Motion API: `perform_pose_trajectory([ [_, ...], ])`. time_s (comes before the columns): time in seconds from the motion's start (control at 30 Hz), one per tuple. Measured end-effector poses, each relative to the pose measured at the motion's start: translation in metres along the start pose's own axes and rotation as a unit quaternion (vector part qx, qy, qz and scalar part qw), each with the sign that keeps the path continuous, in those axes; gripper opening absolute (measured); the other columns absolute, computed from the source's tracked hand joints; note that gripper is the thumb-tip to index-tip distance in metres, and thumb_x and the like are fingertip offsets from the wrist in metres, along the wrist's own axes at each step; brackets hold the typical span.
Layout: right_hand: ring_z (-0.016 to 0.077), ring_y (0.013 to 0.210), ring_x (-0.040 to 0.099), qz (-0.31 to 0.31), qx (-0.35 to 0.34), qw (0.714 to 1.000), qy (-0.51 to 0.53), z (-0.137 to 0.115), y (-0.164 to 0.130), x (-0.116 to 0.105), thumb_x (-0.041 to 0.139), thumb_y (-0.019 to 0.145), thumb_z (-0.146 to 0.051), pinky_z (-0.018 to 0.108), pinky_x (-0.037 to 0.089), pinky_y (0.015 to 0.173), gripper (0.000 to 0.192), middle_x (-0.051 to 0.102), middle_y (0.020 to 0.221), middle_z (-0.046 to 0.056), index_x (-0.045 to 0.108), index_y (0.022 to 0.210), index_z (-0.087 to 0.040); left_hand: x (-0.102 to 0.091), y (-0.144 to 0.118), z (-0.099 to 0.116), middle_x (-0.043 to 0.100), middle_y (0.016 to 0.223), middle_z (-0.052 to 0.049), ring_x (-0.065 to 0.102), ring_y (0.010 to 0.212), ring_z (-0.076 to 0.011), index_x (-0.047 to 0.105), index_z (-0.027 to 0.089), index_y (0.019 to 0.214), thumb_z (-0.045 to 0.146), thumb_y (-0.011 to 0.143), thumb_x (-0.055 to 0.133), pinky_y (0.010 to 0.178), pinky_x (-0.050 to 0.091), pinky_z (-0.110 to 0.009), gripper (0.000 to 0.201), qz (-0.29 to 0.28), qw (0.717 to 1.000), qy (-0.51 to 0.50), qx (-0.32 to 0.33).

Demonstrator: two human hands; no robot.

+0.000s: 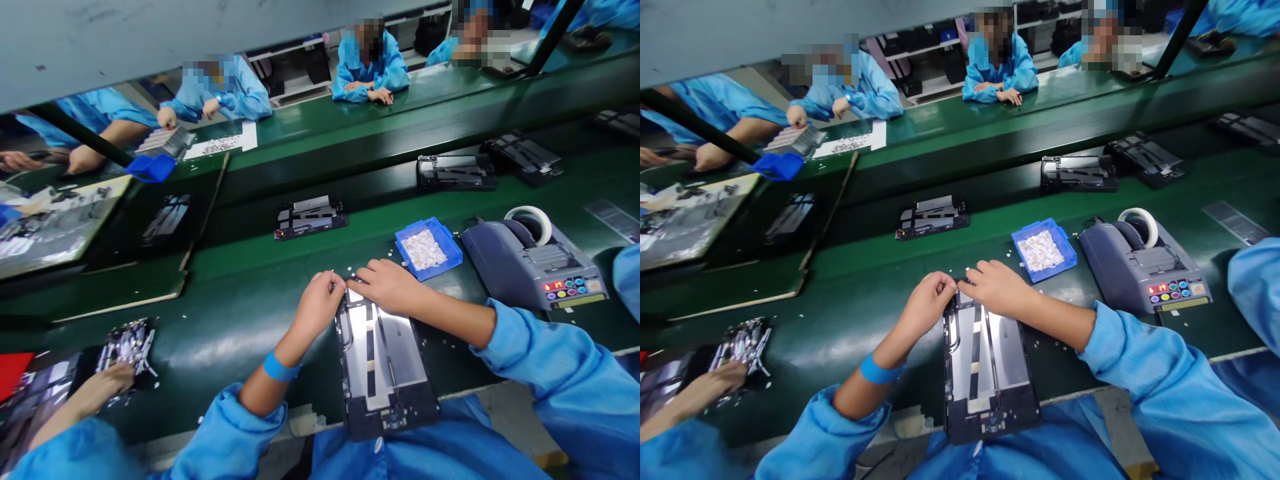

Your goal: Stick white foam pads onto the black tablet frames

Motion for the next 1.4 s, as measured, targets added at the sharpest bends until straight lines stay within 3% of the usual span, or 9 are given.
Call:
perform_pose_trajectory([
  [0.33,0.0244,0.093,0.046,-0.01,0.0,1.0,0.004,-0.001,0.0,-0.002,0.045,0.104,-0.012,0.036,0.03,0.074,0.032,0.063,0.104,0.011,0.064,0.129,-0.017,0.006,-0.002,-0.001,0.055,0.078,0.0,0.052,0.078,-0.0196,0.055,0.022,0.081,0.02,0.089,0.054,0.071,0.039,-0.032,0.008,0.031,0.999,-0.004,-0.012],
  [0.53,0.0237,0.092,0.046,0.008,0.007,1.0,0.009,0.001,-0.001,0.002,0.046,0.105,-0.015,0.036,0.03,0.074,0.026,0.064,0.102,0.01,0.066,0.122,-0.016,0.013,0.006,-0.01,0.044,0.069,0.007,0.044,0.065,-0.0138,0.049,0.022,0.085,0.021,0.078,0.06,0.061,0.034,-0.027,0.013,0.013,0.979,-0.173,-0.107],
  [0.67,0.0238,0.093,0.046,0.01,0.018,1.0,0.013,0.001,-0.001,0.002,0.046,0.105,-0.015,0.036,0.031,0.075,0.028,0.064,0.103,0.009,0.064,0.127,-0.017,0.017,0.005,-0.011,0.045,0.07,0.006,0.045,0.065,-0.0124,0.047,0.022,0.083,0.019,0.076,0.057,0.06,0.035,-0.025,0.012,0.012,0.958,-0.26,-0.123],
  [0.73,0.024,0.093,0.047,0.001,0.016,1.0,0.012,0.0,0.0,0.0,0.047,0.104,-0.013,0.036,0.032,0.075,0.034,0.064,0.104,0.01,0.06,0.134,-0.018,0.017,0.0,-0.013,0.047,0.073,0.005,0.047,0.067,-0.0129,0.05,0.021,0.087,0.022,0.08,0.056,0.062,0.037,-0.025,0.009,0.034,0.958,-0.262,-0.112],
  [0.83,0.0246,0.094,0.048,-0.017,0.008,1.0,0.002,-0.002,0.002,-0.005,0.047,0.102,-0.011,0.035,0.032,0.074,0.04,0.063,0.106,0.01,0.057,0.14,-0.02,0.018,-0.01,-0.019,0.048,0.076,0.005,0.048,0.07,-0.0134,0.053,0.021,0.1,0.029,0.081,0.061,0.065,0.037,-0.026,0.021,0.05,0.968,-0.226,-0.1],
  [1.07,0.0247,0.093,0.051,-0.059,-0.016,0.998,-0.024,-0.006,0.009,-0.009,0.048,0.101,-0.011,0.035,0.033,0.074,0.037,0.063,0.105,0.011,0.059,0.135,-0.019,0.021,-0.005,-0.022,0.045,0.073,0.008,0.043,0.065,-0.0118,0.048,0.021,0.103,0.025,0.078,0.067,0.059,0.032,-0.025,0.031,-0.027,0.97,-0.219,-0.106],
  [1.2,0.0249,0.092,0.054,-0.057,-0.006,0.998,-0.025,-0.003,0.01,-0.015,0.047,0.102,-0.012,0.036,0.036,0.076,0.036,0.066,0.105,0.012,0.061,0.134,-0.019,0.014,-0.007,-0.021,0.045,0.072,0.008,0.045,0.064,-0.0124,0.05,0.02,0.107,0.029,0.08,0.068,0.061,0.034,-0.026,0.033,-0.023,0.976,-0.194,-0.091],
  [1.27,0.0256,0.096,0.058,-0.031,0.043,0.999,-0.011,0.0,-0.003,-0.022,0.046,0.102,-0.013,0.037,0.04,0.082,0.037,0.067,0.113,0.012,0.061,0.136,-0.018,0.009,-0.023,-0.026,0.051,0.078,0.006,0.052,0.071,-0.0144,0.05,0.018,0.121,0.035,0.085,0.064,0.069,0.041,-0.028,0.042,0.001,0.978,-0.19,-0.082],
  [1.4,0.0281,0.099,0.064,0.022,0.283,0.958,0.033,-0.012,-0.062,-0.027,0.046,0.105,-0.028,0.039,0.047,0.087,0.036,0.069,0.113,0.015,0.062,0.134,-0.013,0.012,-0.083,-0.04,0.061,0.097,-0.004,0.061,0.091,-0.021,0.052,0.017,0.137,0.043,0.093,0.054,0.089,0.05,-0.038,0.051,0.026,0.984,-0.154,-0.084],
])
Point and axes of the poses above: each hand's wrist, its own y-axis towards the middle knuckle, its own x-axis out of the palm, z = x × y, the point moved 2 cm from there along y, towards the middle knuckle
